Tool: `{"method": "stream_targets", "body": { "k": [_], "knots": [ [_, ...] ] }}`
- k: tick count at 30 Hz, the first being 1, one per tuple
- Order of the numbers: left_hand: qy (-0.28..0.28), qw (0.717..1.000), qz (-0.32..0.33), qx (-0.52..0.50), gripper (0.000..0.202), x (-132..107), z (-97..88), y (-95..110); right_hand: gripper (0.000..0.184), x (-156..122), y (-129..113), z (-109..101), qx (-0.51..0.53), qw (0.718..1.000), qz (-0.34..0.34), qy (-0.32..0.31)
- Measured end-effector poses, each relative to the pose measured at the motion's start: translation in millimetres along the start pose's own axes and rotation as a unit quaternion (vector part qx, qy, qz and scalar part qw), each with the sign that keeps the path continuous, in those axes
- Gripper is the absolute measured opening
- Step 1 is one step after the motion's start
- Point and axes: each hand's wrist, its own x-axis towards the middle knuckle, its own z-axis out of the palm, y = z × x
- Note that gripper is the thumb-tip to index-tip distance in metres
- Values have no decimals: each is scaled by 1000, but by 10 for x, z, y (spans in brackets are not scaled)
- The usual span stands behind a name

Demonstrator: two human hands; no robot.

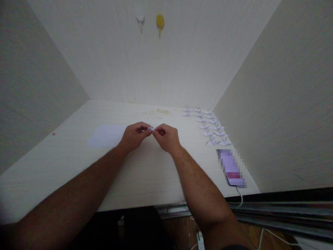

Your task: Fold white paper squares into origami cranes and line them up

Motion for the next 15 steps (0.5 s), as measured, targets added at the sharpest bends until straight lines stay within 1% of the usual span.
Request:
{"method": "stream_targets", "body": {
  "k": [4,8,12,15],
  "knots": [
    [-8,1000,17,16,14,3,5,-36,20,7,-40,-9,-5,1000,-16,11],
    [-11,999,26,31,13,-2,4,-41,19,3,-47,-8,10,1000,-5,0],
    [-15,999,25,34,14,-4,-2,-22,20,2,-12,-7,21,1000,-4,-10],
    [-23,999,19,35,14,-2,-5,1,18,7,0,-10,15,1000,-23,-10]
  ]
}}
